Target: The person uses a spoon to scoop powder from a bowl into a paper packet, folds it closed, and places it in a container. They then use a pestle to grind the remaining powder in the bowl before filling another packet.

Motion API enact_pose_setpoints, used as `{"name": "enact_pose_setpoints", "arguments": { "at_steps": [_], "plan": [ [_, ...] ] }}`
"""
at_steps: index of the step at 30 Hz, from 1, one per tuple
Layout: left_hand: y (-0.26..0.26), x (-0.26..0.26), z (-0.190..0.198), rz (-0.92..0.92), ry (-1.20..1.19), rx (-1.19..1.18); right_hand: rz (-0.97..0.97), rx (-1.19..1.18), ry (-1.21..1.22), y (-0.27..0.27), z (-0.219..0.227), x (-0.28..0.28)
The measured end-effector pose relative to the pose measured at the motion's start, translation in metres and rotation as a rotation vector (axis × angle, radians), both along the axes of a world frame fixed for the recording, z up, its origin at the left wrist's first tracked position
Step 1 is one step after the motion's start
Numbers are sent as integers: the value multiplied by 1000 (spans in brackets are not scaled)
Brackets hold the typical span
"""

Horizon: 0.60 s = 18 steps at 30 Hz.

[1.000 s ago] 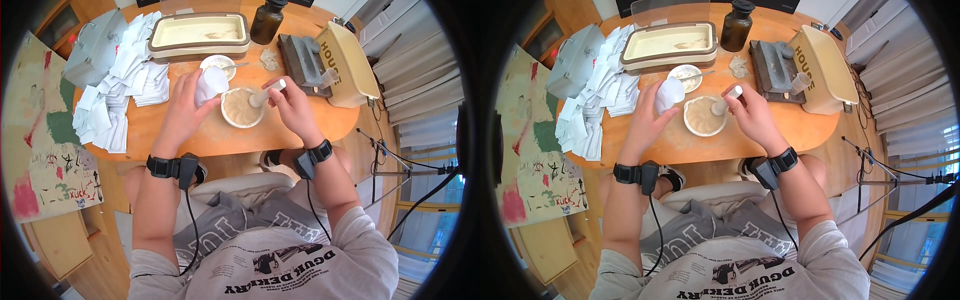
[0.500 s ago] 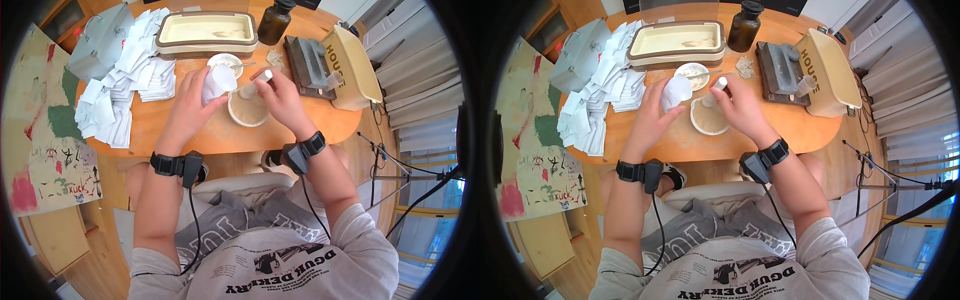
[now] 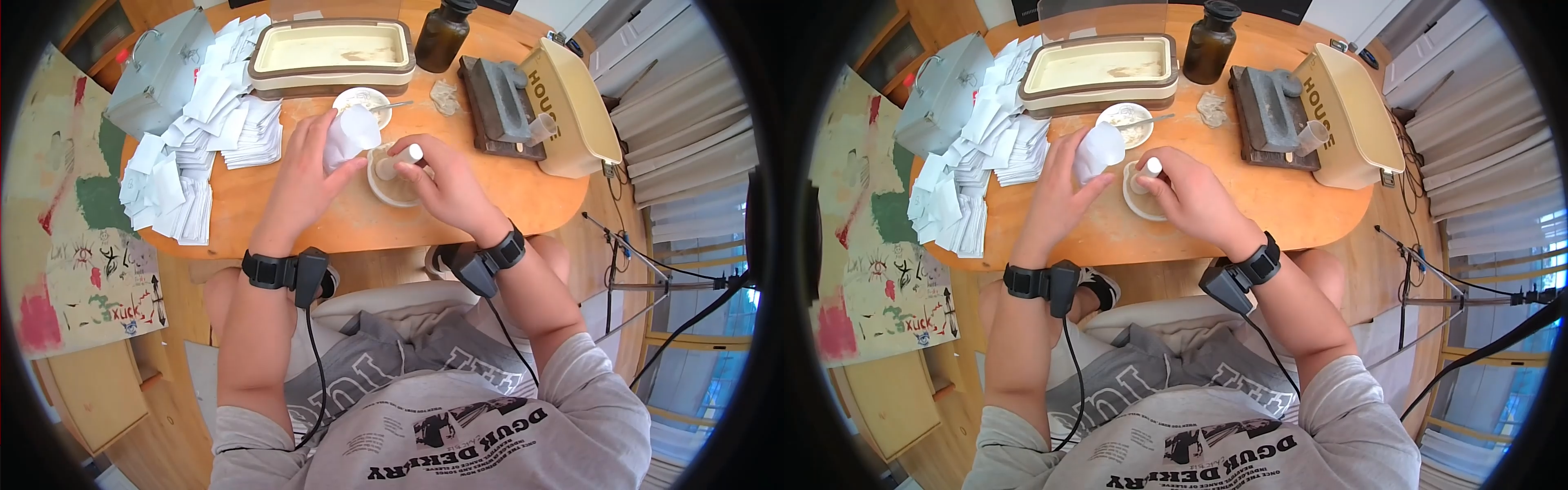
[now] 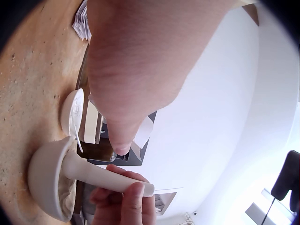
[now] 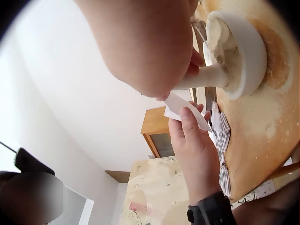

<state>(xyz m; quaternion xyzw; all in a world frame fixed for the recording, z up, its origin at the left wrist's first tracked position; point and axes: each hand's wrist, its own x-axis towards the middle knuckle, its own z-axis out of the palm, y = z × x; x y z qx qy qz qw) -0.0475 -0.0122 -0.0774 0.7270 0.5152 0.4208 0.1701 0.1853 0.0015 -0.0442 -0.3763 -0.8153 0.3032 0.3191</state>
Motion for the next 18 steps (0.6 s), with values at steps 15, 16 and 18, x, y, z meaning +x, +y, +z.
{"name": "enact_pose_setpoints", "arguments": {
  "at_steps": [15,16,18],
  "plan": [
    [-1,-1,1,2,5,-8,5,-19,73,-22,-3,24],
    [-1,-1,0,2,4,-8,-3,-40,59,-22,-5,26],
    [0,1,-2,5,17,9,-16,-59,44,-22,-3,33]
  ]
}}
